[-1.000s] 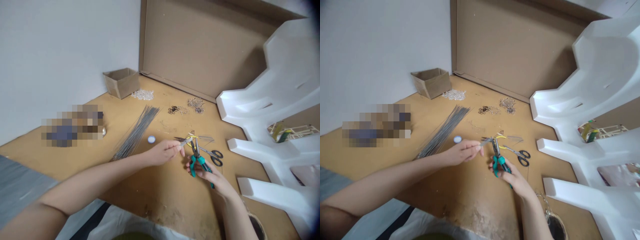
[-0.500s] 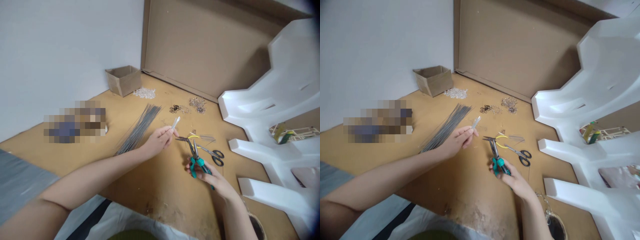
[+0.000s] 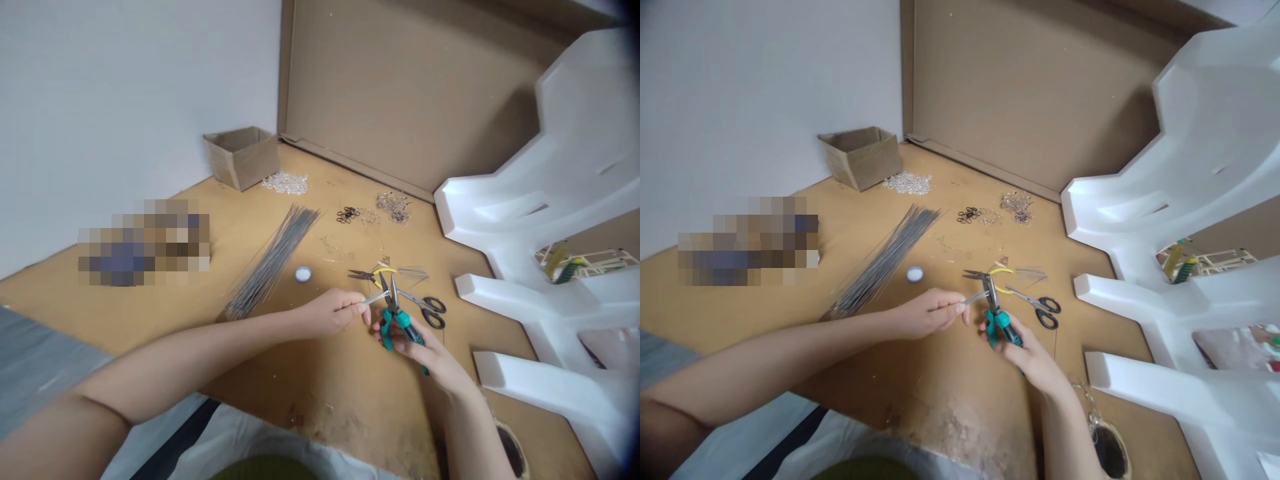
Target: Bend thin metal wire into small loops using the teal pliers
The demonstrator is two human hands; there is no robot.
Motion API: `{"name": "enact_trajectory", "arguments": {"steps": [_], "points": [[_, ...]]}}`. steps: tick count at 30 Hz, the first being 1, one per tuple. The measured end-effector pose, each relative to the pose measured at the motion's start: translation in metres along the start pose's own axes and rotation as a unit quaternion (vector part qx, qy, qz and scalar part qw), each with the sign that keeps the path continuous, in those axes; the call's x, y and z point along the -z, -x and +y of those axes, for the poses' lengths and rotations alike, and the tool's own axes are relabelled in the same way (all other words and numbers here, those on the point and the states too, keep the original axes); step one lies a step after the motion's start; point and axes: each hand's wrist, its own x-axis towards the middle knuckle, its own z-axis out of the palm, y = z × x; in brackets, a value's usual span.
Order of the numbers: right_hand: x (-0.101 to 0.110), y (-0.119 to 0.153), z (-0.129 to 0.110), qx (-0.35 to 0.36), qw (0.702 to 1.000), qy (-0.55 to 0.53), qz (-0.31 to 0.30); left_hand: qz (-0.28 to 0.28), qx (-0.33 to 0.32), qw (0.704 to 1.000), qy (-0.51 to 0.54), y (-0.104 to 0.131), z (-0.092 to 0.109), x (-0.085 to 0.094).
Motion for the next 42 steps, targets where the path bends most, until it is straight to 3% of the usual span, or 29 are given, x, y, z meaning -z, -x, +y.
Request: {"name": "enact_trajectory", "arguments": {"steps": [4, 12, 18, 24, 34, 39, 42], "points": [[0.000, -0.001, -0.001, 0.001, 0.999, 0.046, -0.003, -0.002, -0.004, 0.998, -0.055, -0.001, 0.000, -0.002], [-0.002, -0.003, 0.001, 0.008, 0.998, 0.065, 0.003, -0.023, 0.019, 0.997, -0.067, 0.001, 0.003, -0.002], [-0.003, -0.005, 0.002, 0.002, 0.990, 0.125, 0.060, -0.029, 0.045, 0.997, -0.060, 0.002, 0.005, 0.000], [-0.004, -0.007, 0.002, 0.025, 0.973, 0.215, 0.080, -0.046, 0.028, 0.995, -0.084, 0.000, 0.001, 0.003], [-0.009, -0.006, 0.000, 0.021, 0.970, 0.224, 0.092, -0.074, -0.002, 0.988, -0.134, 0.000, 0.001, 0.002], [-0.009, -0.007, -0.001, 0.019, 0.971, 0.227, 0.070, -0.087, -0.001, 0.987, -0.134, -0.001, 0.000, 0.002], [-0.011, -0.008, 0.002, 0.009, 0.962, 0.257, 0.093, -0.102, 0.008, 0.987, -0.124, 0.000, 0.001, 0.001]]}}
